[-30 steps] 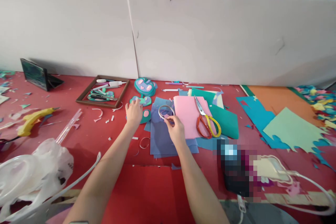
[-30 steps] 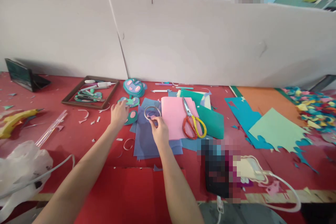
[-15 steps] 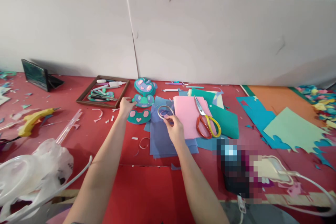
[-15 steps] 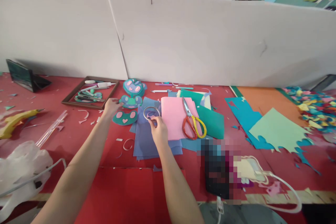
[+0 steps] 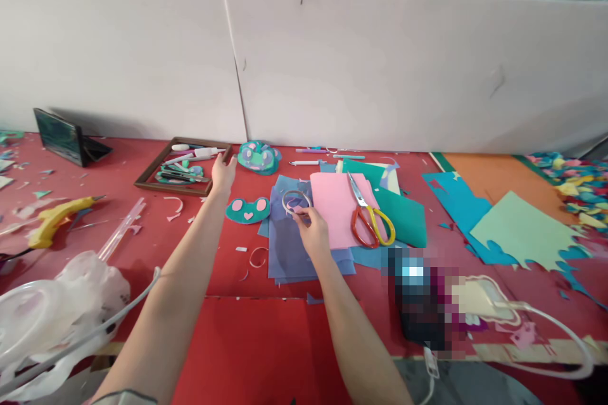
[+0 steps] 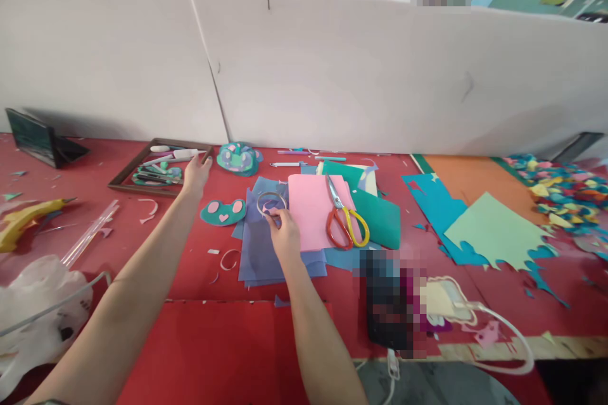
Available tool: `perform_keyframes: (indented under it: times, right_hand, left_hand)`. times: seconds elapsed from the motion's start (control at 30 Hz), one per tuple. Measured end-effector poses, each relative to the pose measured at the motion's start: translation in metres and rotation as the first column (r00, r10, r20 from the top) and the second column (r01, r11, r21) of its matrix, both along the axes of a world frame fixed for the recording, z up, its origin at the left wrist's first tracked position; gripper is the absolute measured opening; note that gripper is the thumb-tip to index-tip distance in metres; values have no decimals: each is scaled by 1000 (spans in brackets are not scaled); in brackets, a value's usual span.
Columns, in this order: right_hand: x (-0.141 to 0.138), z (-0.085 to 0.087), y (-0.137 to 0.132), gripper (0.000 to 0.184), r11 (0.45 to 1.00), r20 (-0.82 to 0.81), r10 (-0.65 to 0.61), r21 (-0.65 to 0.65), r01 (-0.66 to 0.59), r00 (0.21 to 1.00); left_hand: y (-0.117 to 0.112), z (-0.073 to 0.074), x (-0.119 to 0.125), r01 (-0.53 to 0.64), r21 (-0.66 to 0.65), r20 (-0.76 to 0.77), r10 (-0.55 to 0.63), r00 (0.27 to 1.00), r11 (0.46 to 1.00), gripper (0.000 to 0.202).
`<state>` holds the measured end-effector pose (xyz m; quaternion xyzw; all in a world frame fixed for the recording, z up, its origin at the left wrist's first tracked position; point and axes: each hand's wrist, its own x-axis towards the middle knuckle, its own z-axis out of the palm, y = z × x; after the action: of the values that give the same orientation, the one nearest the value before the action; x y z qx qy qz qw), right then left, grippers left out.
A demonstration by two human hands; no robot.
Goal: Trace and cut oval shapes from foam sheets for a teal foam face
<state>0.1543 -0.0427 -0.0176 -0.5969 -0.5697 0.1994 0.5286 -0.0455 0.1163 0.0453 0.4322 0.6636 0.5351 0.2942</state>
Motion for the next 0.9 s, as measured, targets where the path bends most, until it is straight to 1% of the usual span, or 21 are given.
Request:
perform_keyframes:
  times: [0.03,0.07,0.1,0.17,0.23,0.27,0.3,0.4,0.47,0.53,0.6,0.7,0.8,0.9]
  right_hand:
    - [0,0,0,23,1000,4,0,5,-1,1000]
    - [1,1,0,23,1000,7,-1,12,1,1000]
    - [1,1,0,22,1000,10,-5,18,5,1000]
    - [0,0,1,22,1000,17,-18,24,17,1000]
    - [-2,-2,2,23,999,38,-27,25,26,999]
    - [-3,-4,2,23,999,53,-28,28,27,998]
    - [-4,-5,2,24,999,67,-26,32,24,997]
    - [-6,-8,2,25,999,89,-20,46,16,996]
    - [-5,-7,0,24,999,63,-22,43,19,998]
    - [-3,-6,-2,23,998,14,-32,47,31,999]
    - [-2,-4,-3,21,996,-24,-54,66,56,998]
    - [-1,-4,-3,19,996,5,-51,74,50,999]
    - [-3,-9,0,19,999,126,12,47,-18,992]
    - [-6,-10,1,24,999,179,5,52,-15,984]
  left_hand:
    - [-7,-3,1,-7,15,-37,8,999,1000,40]
    - [-16,-7,2,5,63,-147,4,989,998,41]
    - [-27,-12,4,52,96,-237,-28,971,994,40]
    - [-50,-24,10,138,115,-330,-93,939,984,37]
    - [-70,-37,19,205,73,-356,-166,920,976,30]
    - [-78,-44,24,256,28,-355,-230,906,966,27]
    - [-84,-49,29,302,-5,-348,-285,893,953,25]
    - [-94,-60,41,377,-31,-378,-360,853,926,26]
    - [-96,-63,46,429,-30,-422,-400,814,903,32]
    - [-98,-64,48,496,-36,-468,-453,758,868,38]
    - [-100,-64,48,561,-45,-511,-501,698,827,39]
    - [-101,-65,44,613,-58,-575,-528,624,788,42]
    - [-101,-65,43,609,-85,-626,-518,584,789,43]
    - [-103,-63,45,573,-77,-666,-470,579,816,41]
